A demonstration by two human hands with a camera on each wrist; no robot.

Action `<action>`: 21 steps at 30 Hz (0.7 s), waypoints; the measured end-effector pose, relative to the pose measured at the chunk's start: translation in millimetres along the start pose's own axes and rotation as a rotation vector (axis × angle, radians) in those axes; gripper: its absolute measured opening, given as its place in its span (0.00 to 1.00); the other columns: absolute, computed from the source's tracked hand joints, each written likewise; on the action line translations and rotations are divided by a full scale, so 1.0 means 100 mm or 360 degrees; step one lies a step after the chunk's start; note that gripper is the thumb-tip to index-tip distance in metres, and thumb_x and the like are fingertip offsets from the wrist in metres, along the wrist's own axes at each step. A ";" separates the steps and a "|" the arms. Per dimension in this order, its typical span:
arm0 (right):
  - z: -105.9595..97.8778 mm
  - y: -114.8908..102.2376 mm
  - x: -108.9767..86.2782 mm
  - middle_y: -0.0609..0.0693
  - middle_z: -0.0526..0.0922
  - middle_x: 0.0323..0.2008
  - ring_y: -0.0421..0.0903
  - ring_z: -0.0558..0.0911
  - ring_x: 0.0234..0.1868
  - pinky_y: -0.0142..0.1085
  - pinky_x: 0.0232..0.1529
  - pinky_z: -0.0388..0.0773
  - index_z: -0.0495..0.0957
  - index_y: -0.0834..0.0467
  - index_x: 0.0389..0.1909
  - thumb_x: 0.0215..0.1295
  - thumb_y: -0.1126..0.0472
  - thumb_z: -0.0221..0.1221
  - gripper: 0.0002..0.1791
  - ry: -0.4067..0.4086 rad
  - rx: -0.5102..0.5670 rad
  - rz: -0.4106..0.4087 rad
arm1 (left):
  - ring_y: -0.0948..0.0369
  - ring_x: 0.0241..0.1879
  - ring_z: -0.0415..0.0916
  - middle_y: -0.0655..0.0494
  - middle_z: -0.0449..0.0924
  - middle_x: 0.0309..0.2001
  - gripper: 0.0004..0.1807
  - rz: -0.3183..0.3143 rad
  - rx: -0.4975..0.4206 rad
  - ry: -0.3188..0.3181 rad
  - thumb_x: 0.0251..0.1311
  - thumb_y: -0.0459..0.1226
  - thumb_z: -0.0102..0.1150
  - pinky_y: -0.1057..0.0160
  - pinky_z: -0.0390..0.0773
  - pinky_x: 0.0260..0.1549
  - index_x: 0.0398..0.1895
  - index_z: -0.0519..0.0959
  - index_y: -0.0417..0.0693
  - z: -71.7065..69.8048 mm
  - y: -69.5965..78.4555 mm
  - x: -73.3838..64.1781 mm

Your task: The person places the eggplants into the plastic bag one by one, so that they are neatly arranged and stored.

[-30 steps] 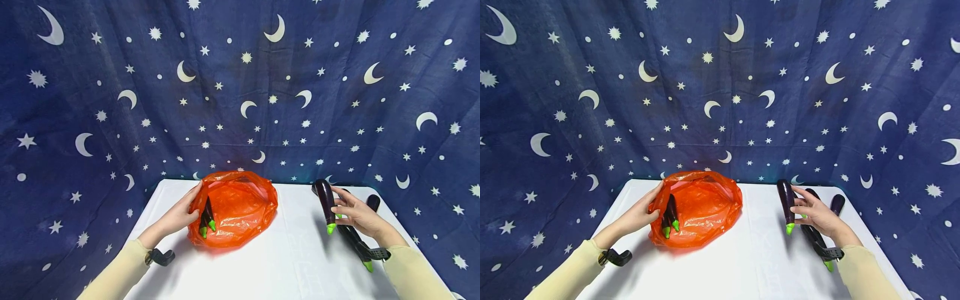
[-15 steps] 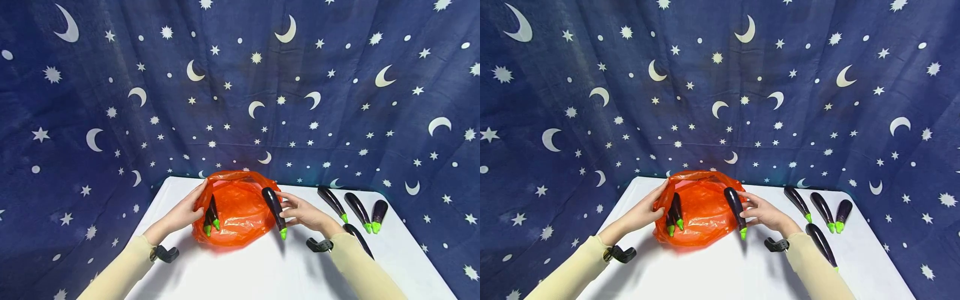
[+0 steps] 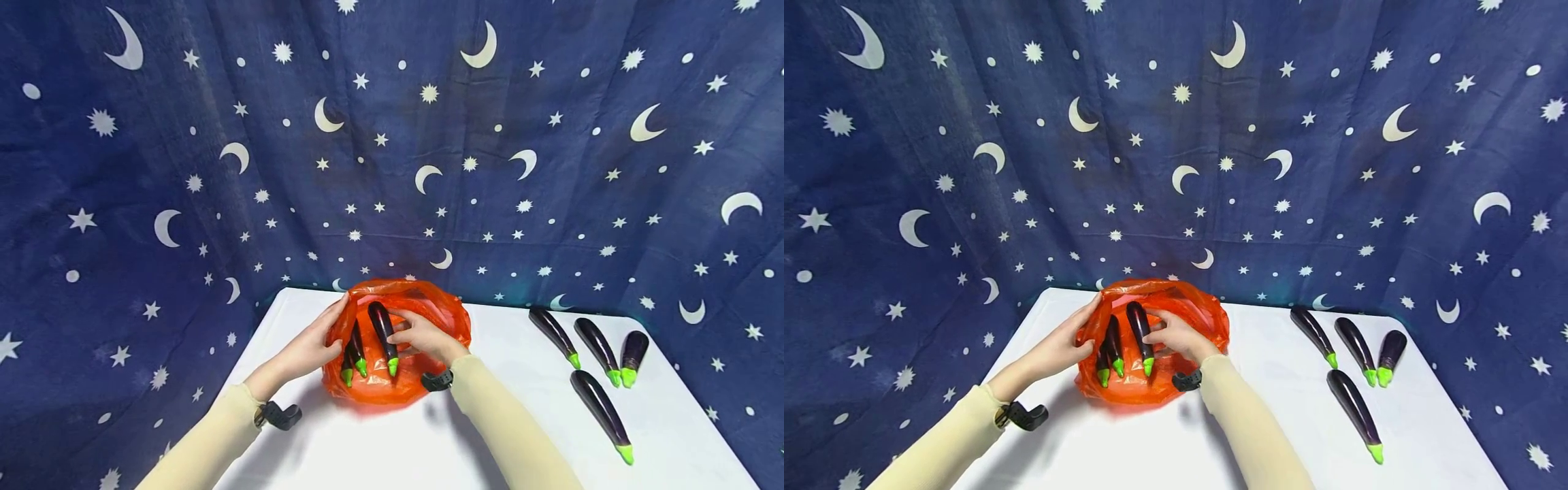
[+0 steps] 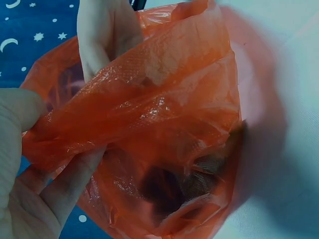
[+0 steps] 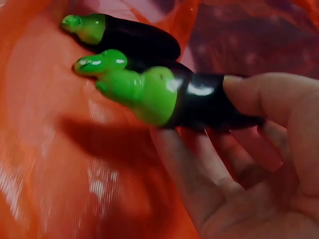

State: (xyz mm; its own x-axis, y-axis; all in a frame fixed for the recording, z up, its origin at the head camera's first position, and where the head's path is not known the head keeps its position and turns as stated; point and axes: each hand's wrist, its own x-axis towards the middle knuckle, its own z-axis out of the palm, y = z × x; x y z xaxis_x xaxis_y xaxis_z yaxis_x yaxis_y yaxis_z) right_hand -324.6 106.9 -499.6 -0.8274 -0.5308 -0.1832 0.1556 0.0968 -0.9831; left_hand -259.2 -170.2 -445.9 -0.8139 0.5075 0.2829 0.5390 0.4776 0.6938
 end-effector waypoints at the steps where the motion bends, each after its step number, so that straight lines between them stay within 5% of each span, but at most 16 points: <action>1: 0.04 0.01 0.07 0.65 0.76 0.58 0.55 0.85 0.47 0.56 0.48 0.83 0.59 0.51 0.80 0.65 0.70 0.64 0.43 0.0024 -0.0021 -0.0013 | 0.49 0.75 0.56 0.48 0.50 0.81 0.52 0.0004 -0.0004 -0.0002 0.59 0.22 0.57 0.45 0.62 0.69 0.84 0.44 0.51 0.00 0.00 0.00; 9: 0.24 0.01 0.36 0.64 0.79 0.51 0.57 0.86 0.43 0.53 0.46 0.84 0.60 0.51 0.79 0.64 0.71 0.64 0.43 0.0238 -0.0078 0.0033 | 0.50 0.75 0.55 0.48 0.51 0.80 0.53 0.0017 0.0010 -0.0001 0.58 0.22 0.57 0.46 0.63 0.69 0.84 0.44 0.51 0.02 0.02 0.02; 21: 0.44 0.10 0.48 0.64 0.81 0.50 0.59 0.86 0.42 0.52 0.44 0.85 0.65 0.57 0.76 0.62 0.75 0.61 0.39 0.0311 -0.0168 -0.0025 | 0.50 0.76 0.54 0.48 0.52 0.80 0.53 0.0012 0.0049 0.0020 0.59 0.23 0.58 0.44 0.60 0.70 0.84 0.45 0.52 0.02 -0.02 0.00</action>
State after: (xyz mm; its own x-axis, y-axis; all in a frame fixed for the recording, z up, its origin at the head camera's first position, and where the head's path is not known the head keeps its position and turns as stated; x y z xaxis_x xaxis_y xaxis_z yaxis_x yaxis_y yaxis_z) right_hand -339.1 45.7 -518.0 -0.9198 -0.3607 -0.1547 0.0930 0.1826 -0.9788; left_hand -259.7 -169.7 -448.7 -0.8124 0.5022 0.2964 0.5512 0.4956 0.6712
